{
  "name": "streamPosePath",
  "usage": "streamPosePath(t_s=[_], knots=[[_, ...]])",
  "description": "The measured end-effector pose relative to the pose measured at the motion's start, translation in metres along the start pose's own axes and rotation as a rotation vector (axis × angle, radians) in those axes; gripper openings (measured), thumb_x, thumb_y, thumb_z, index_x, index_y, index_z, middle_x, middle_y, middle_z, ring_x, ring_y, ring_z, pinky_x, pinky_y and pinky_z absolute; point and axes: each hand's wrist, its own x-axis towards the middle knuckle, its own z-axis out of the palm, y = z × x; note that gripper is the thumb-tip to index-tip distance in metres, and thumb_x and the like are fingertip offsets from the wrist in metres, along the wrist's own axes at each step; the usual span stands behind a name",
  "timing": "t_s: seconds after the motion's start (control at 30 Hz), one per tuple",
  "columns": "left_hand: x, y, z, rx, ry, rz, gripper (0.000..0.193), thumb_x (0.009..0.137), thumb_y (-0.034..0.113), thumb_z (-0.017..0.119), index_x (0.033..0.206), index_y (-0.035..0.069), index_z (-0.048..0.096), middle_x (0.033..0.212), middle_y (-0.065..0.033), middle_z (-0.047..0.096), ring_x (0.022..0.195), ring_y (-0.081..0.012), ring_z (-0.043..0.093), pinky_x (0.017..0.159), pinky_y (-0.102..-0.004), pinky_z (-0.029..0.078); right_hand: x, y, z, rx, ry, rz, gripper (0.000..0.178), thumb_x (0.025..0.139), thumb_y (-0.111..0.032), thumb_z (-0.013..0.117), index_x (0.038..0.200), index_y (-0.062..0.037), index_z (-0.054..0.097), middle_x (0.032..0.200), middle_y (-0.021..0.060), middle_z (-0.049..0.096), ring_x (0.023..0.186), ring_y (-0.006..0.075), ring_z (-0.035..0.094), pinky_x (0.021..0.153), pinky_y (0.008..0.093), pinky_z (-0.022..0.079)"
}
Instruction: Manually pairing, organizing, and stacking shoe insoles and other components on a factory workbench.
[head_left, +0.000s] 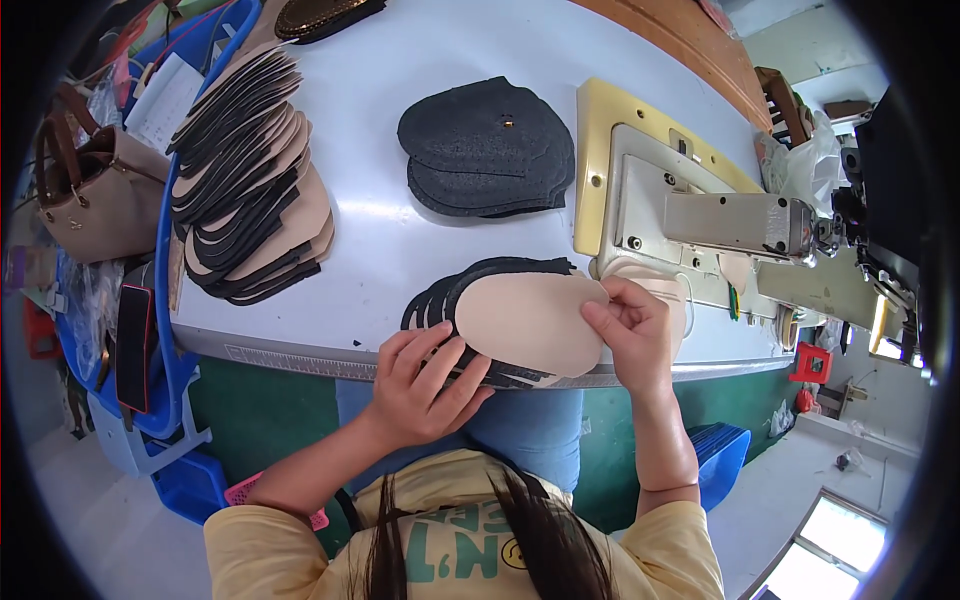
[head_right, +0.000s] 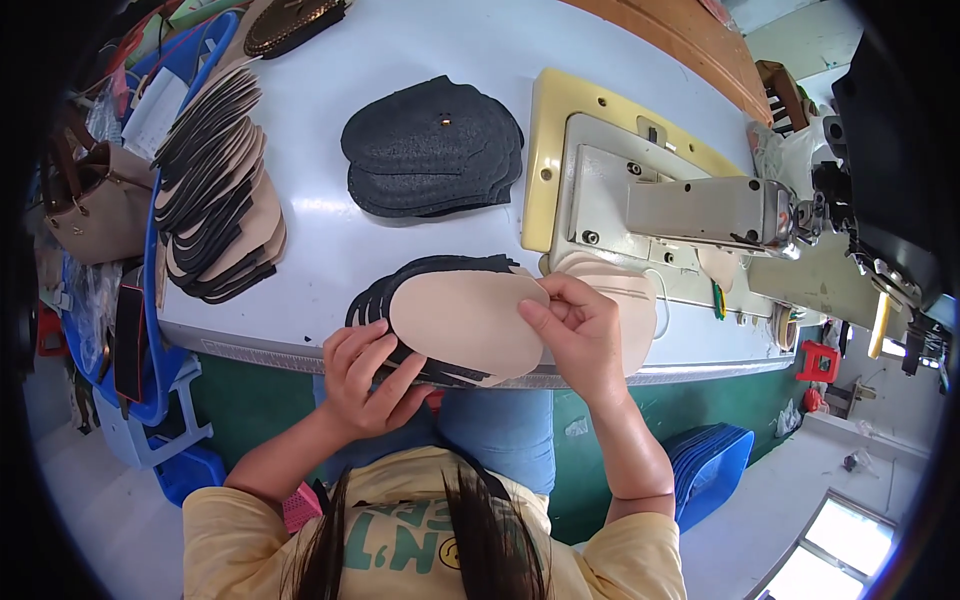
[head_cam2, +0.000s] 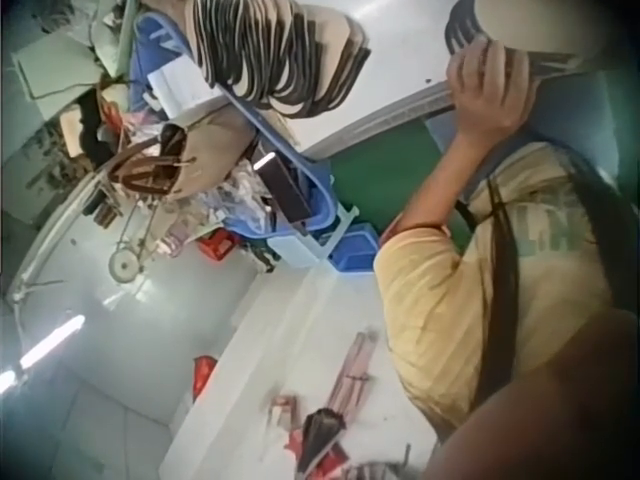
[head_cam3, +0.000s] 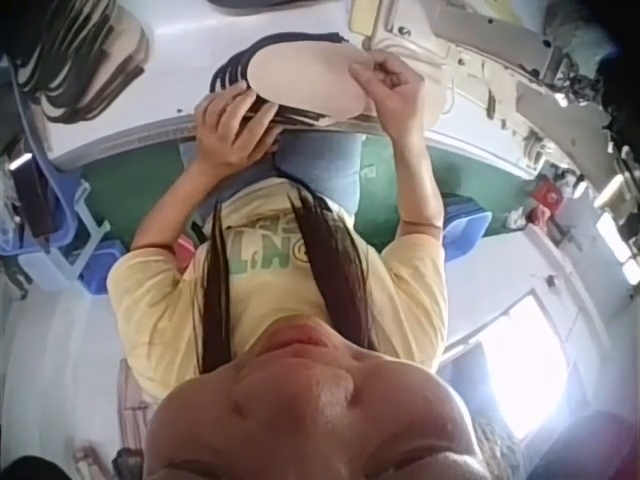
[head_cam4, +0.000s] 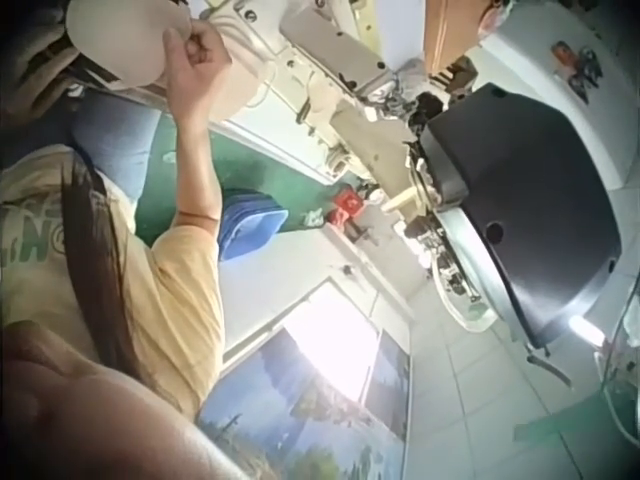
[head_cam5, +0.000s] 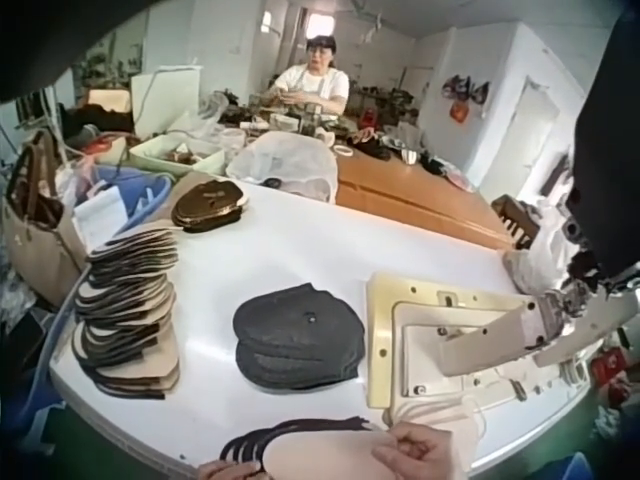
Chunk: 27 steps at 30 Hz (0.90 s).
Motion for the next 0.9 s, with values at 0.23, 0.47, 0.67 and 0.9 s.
streamPosePath(t_s=[0.23,0.47,0.67,0.9], knots=[[0.008,0.002,-0.004,0.014,-0.080,0.006,0.036,0.076,0.026,0.072,0.105,0.007,0.062,0.123,-0.0143,0.060,0.107,-0.0312,0.055,0.082,-0.0444,0.041,0.002,0.011,0.008,-0.620,0.164,-0.309,0.021,0.080,-0.002,0.073,0.097,0.0028,0.060,0.085,0.0008,0.059,0.057,0.0048,0.050,0.054,0.0207,0.042],[0.058,-0.025,-0.015,-0.307,-0.118,-0.083,0.032,0.074,0.019,0.071,0.099,0.003,0.058,0.112,-0.0151,0.062,0.103,-0.0349,0.055,0.089,-0.0492,0.041,-0.011,-0.004,-0.016,-0.821,0.374,-0.576,0.025,0.073,-0.002,0.076,0.092,0.0012,0.060,0.083,0.0080,0.054,0.049,0.0119,0.046,0.046,0.0222,0.038],[0.145,-0.084,0.001,0.000,-0.233,-0.146,0.071,0.074,0.022,0.076,0.137,0.010,0.046,0.144,-0.0204,0.039,0.132,-0.0413,0.036,0.109,-0.0462,0.029,-0.029,0.002,-0.077,-1.067,0.236,-0.453,0.036,0.070,-0.004,0.074,0.104,-0.0026,0.062,0.104,0.0143,0.058,0.096,0.0340,0.055,0.086,0.0403,0.046],[0.140,-0.114,0.020,-0.118,-0.353,-0.207,0.062,0.080,0.020,0.070,0.138,0.016,0.049,0.143,-0.0206,0.039,0.130,-0.0387,0.038,0.109,-0.0443,0.031,-0.025,-0.008,-0.087,-1.044,0.179,-0.395,0.034,0.069,-0.006,0.076,0.099,-0.0032,0.061,0.098,0.0113,0.054,0.093,0.0320,0.054,0.084,0.0392,0.046]])
